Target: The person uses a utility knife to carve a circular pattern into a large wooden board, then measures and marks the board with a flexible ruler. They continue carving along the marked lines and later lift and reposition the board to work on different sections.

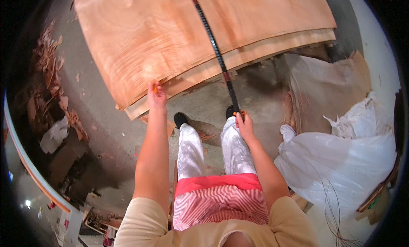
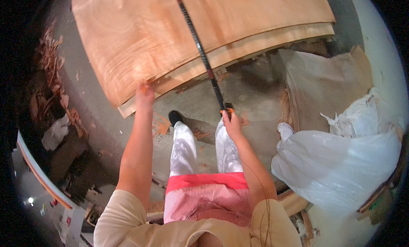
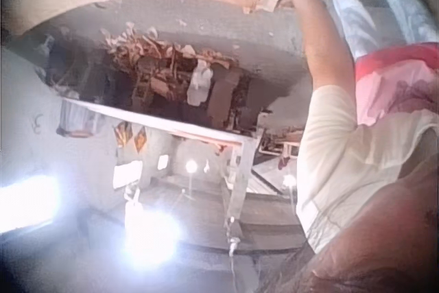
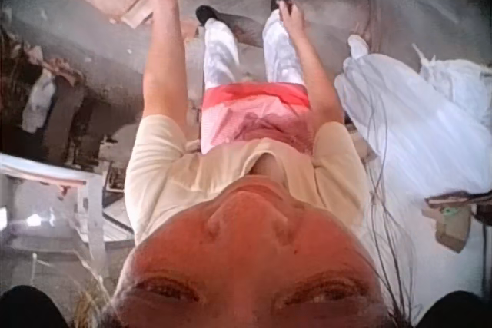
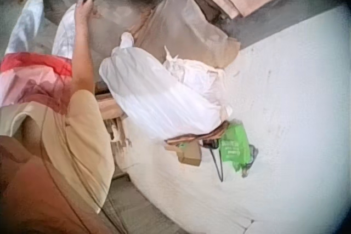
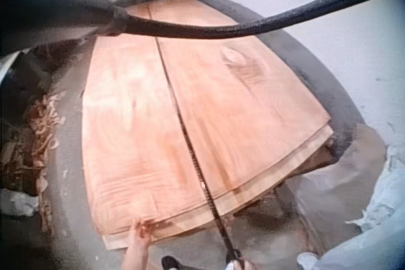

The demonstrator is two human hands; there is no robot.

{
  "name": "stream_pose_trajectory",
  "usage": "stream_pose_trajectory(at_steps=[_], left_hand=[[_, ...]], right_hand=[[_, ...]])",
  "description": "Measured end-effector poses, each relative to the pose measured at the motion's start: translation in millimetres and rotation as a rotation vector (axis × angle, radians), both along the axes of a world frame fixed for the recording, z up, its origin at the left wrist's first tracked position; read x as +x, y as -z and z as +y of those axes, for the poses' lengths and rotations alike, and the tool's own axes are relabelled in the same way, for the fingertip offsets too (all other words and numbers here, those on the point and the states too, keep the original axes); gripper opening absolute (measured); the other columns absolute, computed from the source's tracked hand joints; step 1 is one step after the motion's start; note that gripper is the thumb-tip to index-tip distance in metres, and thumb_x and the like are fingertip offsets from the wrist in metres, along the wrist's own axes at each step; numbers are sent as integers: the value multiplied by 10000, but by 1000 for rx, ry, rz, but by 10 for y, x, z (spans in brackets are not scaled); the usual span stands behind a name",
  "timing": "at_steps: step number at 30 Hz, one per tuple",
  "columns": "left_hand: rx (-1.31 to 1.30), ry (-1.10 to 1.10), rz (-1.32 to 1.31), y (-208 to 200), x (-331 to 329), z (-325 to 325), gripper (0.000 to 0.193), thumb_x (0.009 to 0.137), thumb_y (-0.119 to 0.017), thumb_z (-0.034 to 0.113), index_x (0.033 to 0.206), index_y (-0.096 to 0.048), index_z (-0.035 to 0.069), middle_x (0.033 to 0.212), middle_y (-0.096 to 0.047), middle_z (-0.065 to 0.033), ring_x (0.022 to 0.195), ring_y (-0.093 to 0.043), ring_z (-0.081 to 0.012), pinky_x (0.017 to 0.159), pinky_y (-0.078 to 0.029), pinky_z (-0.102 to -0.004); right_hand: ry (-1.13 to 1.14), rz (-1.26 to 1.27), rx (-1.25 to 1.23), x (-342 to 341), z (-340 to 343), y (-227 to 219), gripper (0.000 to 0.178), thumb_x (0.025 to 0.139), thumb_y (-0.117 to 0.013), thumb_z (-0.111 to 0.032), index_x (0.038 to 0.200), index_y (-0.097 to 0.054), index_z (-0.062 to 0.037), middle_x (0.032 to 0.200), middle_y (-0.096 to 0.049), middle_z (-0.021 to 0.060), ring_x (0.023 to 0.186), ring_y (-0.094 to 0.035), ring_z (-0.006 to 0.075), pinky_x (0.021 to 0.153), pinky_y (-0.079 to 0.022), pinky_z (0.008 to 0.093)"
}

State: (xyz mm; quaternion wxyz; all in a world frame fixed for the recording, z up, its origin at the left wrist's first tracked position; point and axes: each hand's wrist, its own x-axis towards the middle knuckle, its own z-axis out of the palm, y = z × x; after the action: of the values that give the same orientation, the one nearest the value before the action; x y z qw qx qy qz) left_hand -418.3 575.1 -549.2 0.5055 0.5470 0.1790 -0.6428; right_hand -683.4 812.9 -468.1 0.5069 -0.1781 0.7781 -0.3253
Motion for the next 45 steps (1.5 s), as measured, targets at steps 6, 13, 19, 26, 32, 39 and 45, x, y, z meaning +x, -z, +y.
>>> stream_pose_trajectory(at_steps=[6,13,19,26,32,39,45], left_hand=[[11,-41,93,166,-29,23,135,822,-606,214,838,-565,87,772,-637,-74,600,-600,-132,474,-504,-199],[14,253,-129,127,-101,6,150,831,-597,284,830,-564,138,661,-588,-3,574,-567,-68,426,-429,-153],[-15,343,-168,225,-56,72,181,873,-531,298,811,-527,128,699,-568,2,590,-539,-68,446,-413,-156],[-37,418,-133,254,33,79,217,890,-497,322,848,-529,112,703,-552,2,595,-517,-69,461,-399,-182],[83,595,-368,-140,2,303,349,902,-431,402,825,-565,89,702,-580,-18,548,-496,-86,440,-375,-198],[-98,1715,-778,-468,495,1475,349,886,-455,332,893,-599,14,688,-614,-68,625,-567,-135,551,-440,-279],[-60,1901,-677,-1332,768,2171,344,875,-469,325,922,-625,22,769,-632,-75,662,-593,-152,653,-471,-289]], right_hand=[[-80,125,23,61,93,156,345,867,-510,-349,853,-556,-8,609,-557,76,547,-545,204,523,-420,333],[-118,69,136,147,23,117,394,853,-506,-406,925,-534,-20,686,-575,130,644,-566,273,584,-421,348],[-148,111,149,192,61,125,383,854,-497,-397,932,-542,-25,692,-582,136,661,-575,308,587,-427,374],[-187,106,167,179,57,68,379,863,-479,-392,942,-537,-26,721,-581,147,692,-571,313,594,-423,375],[-189,153,132,174,-8,-74,365,864,-478,-391,910,-535,-34,717,-579,136,681,-563,312,596,-419,373],[30,341,-8,-192,433,-400,358,798,-614,-312,881,-600,36,765,-634,116,683,-594,210,650,-452,302],[167,503,300,-826,1653,-695,337,838,-532,-342,869,-569,-8,727,-593,141,679,-577,285,618,-435,372]])
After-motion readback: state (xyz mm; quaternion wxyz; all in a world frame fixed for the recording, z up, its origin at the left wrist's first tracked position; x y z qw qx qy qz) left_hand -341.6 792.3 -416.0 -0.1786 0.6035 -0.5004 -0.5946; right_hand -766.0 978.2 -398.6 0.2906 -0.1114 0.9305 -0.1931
